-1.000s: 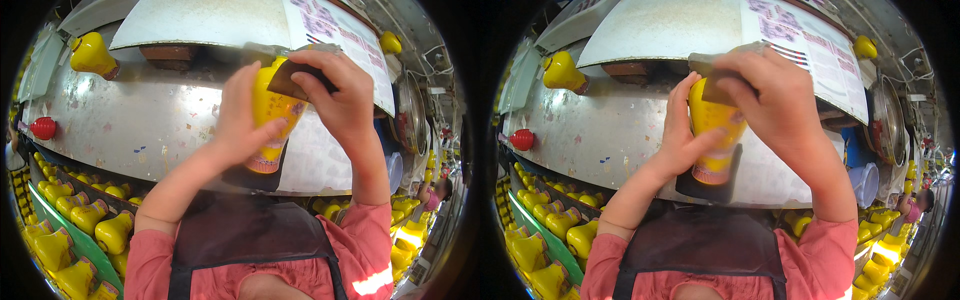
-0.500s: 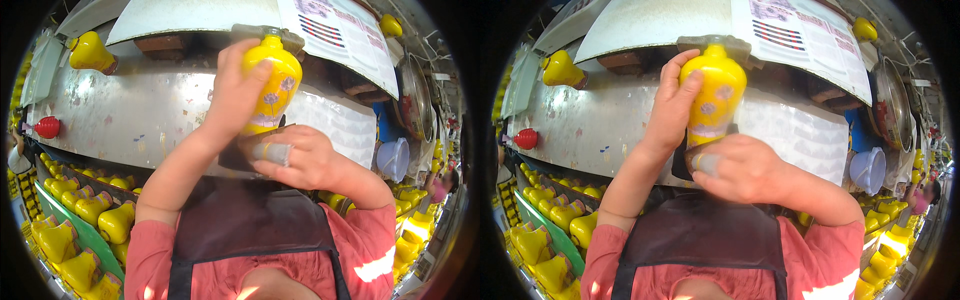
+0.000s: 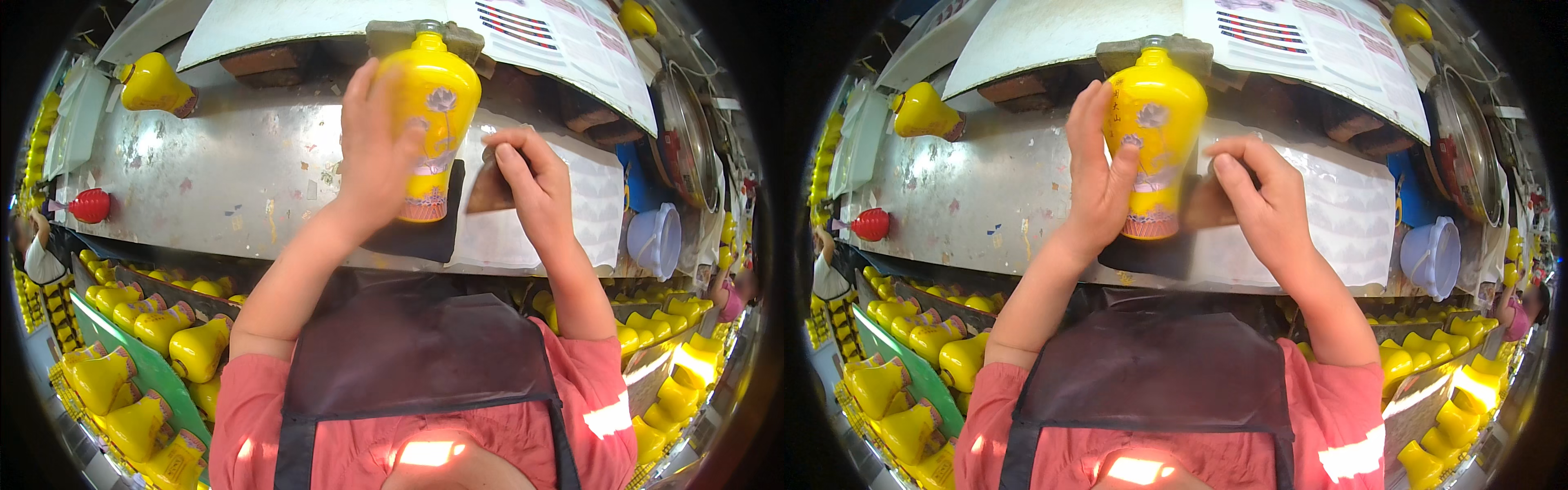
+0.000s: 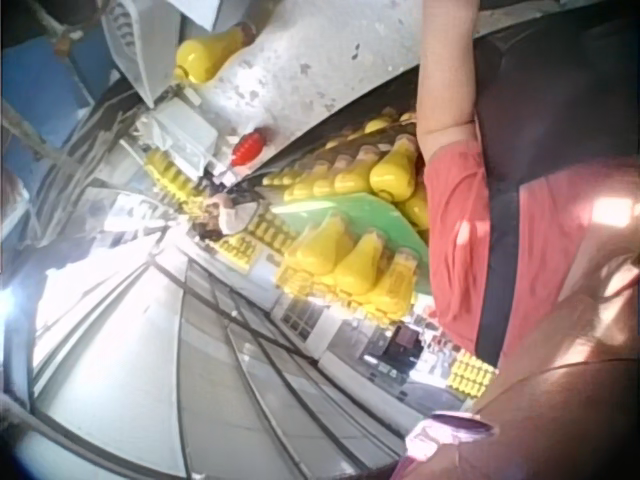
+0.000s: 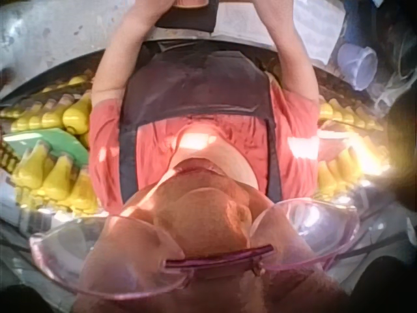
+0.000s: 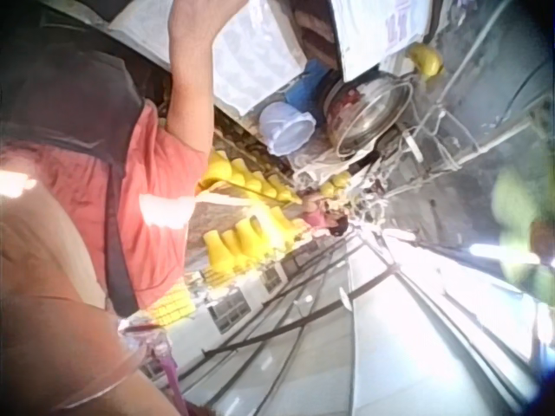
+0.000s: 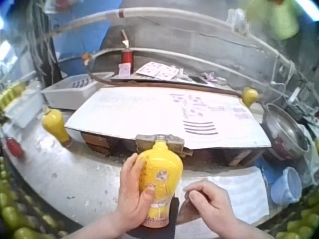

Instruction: The person applies a decorative sticker to a yellow ceramic vase, smooths it with a cloth, and then places a plastic cap on the vase neck. The person then picks up another yellow vase and applies a second sticker.

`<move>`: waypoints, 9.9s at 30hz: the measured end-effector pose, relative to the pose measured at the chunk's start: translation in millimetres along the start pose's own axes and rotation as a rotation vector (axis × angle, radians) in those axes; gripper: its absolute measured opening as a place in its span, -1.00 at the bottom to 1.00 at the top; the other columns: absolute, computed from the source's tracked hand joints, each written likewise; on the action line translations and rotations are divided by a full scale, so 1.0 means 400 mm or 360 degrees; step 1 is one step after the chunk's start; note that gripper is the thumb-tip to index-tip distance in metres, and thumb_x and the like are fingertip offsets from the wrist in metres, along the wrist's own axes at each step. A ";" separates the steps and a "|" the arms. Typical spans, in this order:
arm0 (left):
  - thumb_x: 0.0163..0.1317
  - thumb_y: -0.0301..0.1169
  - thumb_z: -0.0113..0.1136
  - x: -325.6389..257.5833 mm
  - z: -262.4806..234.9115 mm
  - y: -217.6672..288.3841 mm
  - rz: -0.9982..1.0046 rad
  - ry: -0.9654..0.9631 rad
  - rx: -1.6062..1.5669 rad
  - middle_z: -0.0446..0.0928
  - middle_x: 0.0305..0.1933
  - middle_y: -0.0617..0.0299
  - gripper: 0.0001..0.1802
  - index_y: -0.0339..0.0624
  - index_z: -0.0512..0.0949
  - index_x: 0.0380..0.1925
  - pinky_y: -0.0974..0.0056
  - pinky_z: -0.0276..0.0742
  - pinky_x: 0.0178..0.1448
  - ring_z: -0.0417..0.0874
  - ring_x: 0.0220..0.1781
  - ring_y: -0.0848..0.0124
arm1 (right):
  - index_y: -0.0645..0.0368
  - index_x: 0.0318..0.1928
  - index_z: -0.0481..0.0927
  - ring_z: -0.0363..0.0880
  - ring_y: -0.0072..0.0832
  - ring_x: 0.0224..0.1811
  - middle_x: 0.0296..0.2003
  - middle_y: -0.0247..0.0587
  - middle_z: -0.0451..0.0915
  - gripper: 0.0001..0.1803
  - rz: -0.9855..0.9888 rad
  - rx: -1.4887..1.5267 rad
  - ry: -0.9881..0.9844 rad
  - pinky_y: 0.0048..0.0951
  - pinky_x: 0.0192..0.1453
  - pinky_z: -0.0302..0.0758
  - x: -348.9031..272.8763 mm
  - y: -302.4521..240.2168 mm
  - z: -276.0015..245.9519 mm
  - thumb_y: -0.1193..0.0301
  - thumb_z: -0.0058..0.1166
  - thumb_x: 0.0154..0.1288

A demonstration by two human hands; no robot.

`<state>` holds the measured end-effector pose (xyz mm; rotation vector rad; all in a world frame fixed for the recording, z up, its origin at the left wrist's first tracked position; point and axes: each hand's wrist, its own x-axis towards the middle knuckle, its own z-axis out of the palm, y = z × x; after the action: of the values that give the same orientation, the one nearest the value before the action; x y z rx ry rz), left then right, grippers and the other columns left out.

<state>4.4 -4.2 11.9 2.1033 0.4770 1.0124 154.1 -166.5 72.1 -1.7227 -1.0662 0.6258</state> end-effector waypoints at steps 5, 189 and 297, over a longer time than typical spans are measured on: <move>0.40 -0.21 0.20 -0.025 -0.015 0.001 0.0042 -0.0196 0.0121 -0.18 0.67 -0.19 -0.13 -0.08 0.04 0.61 -0.07 -0.03 0.66 -0.04 0.67 -0.16 | 0.22 0.54 0.22 0.66 -0.40 -0.34 -0.35 -0.08 0.67 -0.11 0.0294 -0.0188 -0.0026 -0.38 -0.22 0.57 0.029 0.031 0.065 0.09 0.27 0.36; 0.55 -0.28 0.14 -0.089 -0.037 -0.036 -0.0695 -0.0136 -0.1190 0.42 0.37 0.16 -0.24 -0.14 0.07 0.63 0.32 0.38 0.38 0.47 0.19 0.50 | 0.28 0.40 0.40 0.76 -0.24 -0.31 -0.30 0.03 0.74 -0.16 0.0262 -0.0167 0.0111 -0.29 -0.17 0.62 0.036 0.023 0.104 -0.06 0.22 0.31; 0.70 -0.09 -0.23 0.093 0.021 -0.022 -0.0403 0.0038 -0.0933 0.54 0.17 0.17 -0.51 -0.17 0.36 0.37 0.31 0.52 0.27 0.57 0.17 0.43 | 0.20 -0.01 0.61 0.67 -0.52 -0.21 -0.18 -0.21 0.67 -0.72 -0.0607 0.0132 0.0818 -0.50 -0.09 0.60 0.075 0.083 0.086 0.62 0.31 0.29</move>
<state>34.0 19.8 20.7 1.4714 0.3868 0.8953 153.6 -128.9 29.9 -1.4418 -0.9422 -0.0192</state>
